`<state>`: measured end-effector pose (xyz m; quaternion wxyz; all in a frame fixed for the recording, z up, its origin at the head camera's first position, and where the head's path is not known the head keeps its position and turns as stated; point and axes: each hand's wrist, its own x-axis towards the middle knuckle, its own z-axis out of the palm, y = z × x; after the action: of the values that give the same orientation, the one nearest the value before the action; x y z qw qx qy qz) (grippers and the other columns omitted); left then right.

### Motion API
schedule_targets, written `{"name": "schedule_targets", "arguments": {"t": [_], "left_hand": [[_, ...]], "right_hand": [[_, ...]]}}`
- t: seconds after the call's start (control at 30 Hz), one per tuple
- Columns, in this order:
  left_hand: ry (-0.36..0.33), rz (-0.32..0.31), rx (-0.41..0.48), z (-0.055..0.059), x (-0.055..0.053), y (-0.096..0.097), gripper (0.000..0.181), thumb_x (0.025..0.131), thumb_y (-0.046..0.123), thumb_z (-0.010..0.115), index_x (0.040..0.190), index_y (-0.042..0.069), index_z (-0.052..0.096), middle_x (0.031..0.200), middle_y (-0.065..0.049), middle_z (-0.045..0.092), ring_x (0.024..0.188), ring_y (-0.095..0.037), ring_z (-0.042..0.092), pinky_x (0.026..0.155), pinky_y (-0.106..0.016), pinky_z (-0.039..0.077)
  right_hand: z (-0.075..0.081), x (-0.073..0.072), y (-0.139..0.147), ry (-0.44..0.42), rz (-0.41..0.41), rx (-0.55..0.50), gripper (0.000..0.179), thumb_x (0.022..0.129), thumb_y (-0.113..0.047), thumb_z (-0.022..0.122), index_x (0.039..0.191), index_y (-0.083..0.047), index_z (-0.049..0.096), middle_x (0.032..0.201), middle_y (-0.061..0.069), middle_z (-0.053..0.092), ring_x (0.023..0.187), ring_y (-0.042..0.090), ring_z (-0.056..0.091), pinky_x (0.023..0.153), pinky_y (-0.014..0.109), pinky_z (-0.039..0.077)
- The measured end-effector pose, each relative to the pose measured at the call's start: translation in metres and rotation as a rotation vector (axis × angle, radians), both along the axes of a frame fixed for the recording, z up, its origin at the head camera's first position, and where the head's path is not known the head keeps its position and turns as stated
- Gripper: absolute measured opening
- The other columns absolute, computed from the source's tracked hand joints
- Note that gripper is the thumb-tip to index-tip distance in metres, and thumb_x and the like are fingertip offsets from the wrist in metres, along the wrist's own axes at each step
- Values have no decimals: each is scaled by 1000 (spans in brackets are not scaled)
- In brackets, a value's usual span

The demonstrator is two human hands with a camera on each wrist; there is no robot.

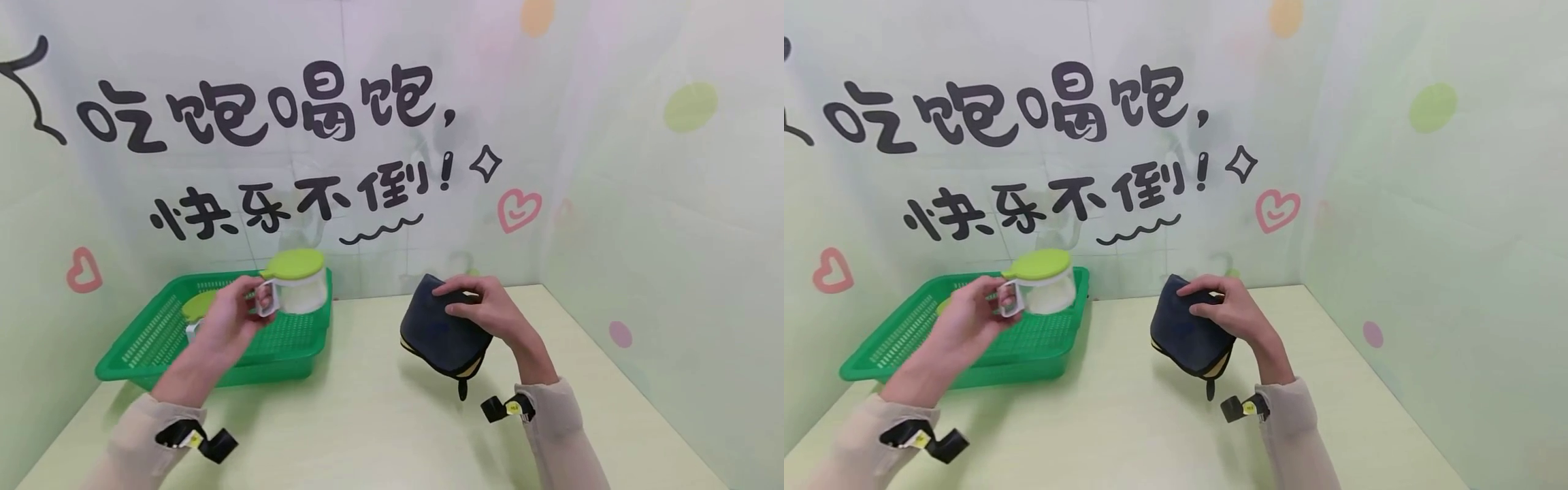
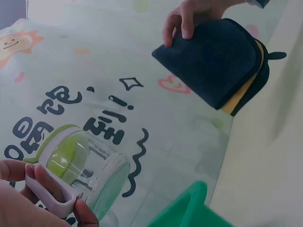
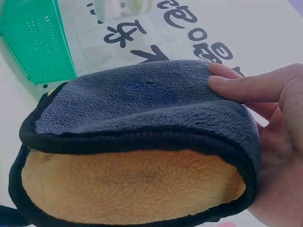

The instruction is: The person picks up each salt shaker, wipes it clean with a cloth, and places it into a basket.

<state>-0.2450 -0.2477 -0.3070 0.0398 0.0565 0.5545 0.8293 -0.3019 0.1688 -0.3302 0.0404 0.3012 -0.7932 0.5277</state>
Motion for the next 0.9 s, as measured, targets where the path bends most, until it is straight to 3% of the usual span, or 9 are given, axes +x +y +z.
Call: {"name": "schedule_targets", "arguments": {"t": [0.2,0.4,0.63,0.9], "left_hand": [[-119,21,-87,13,-20,-38,15,110,25,46,99,17,53,78,8,53,78,-12,47,86,-33,40],[-249,7,-252,14,-47,-68,14,108,22,42,105,18,55,79,8,58,80,-11,52,85,-35,45],[-342,47,-511,3,-73,-87,20,107,23,40,123,14,46,78,10,62,80,-10,58,80,-36,51],[-404,75,-660,-20,-92,-83,36,106,21,39,135,0,45,80,5,63,80,-12,60,81,-38,53]], "right_hand": [[1,-1,4,-1,-13,-10,23,92,-5,72,115,-6,77,126,16,71,113,30,67,91,24,56],[-1,0,5,8,6,-22,22,92,-4,73,113,-5,77,124,17,72,115,30,68,91,24,57],[-1,-4,0,20,32,-5,22,91,-3,72,112,-6,78,123,15,73,119,30,67,93,24,56],[-4,-6,-2,66,37,38,23,90,-3,73,111,-8,79,119,12,75,116,24,67,96,25,54]]}}
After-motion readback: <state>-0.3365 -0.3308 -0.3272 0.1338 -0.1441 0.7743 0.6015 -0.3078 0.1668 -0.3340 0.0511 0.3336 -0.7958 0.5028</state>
